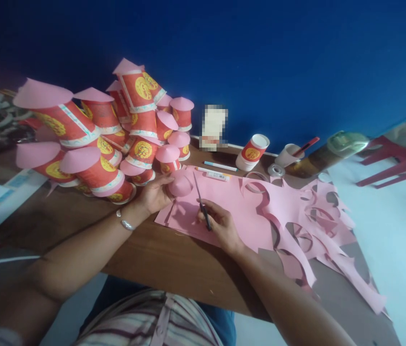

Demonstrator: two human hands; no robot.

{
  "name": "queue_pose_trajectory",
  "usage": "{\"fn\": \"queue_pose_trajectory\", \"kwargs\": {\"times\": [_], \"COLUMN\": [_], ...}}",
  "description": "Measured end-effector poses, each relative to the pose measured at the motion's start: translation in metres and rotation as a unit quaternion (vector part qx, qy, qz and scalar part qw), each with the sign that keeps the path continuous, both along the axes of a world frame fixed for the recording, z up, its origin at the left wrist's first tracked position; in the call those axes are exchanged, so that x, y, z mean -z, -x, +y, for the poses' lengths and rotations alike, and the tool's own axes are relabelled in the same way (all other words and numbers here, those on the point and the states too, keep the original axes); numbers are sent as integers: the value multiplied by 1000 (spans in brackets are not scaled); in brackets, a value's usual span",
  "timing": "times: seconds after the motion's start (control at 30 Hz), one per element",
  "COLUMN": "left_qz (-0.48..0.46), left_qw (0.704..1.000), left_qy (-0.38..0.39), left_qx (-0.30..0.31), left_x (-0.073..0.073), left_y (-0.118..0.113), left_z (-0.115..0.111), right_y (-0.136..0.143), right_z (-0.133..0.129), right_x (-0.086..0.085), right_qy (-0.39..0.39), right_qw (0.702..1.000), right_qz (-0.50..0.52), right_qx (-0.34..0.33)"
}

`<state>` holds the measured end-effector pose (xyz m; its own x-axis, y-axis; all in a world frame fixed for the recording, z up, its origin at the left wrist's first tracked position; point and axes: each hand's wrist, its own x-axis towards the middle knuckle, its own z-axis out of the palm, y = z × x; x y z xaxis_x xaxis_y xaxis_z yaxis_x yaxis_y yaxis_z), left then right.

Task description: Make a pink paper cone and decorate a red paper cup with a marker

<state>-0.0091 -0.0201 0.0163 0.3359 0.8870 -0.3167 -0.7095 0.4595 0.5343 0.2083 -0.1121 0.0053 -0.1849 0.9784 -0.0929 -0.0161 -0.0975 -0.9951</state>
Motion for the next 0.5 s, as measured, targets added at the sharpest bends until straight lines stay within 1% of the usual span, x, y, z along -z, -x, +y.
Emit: {"fn": "queue_pose_trajectory", "kwargs": {"times": [0.2,0.33,0.5], "left_qz": [3,3,-6], "left_qw": [1000,1000,1000], "left_qy": [5,-6,-20], "left_qx": [1,11,16], "left_x": [0,-1,-1], "left_y": [-1,-2,-2], "left_z": [0,-1,-1], "right_y": [2,2,1], "right_z": [0,0,0], "right_x": [-3,-3,-1], "right_qy": [18,22,23], "right_qw": [1000,999,999], "right_qz": [-13,-29,-24], "right_qx": [6,9,12]}}
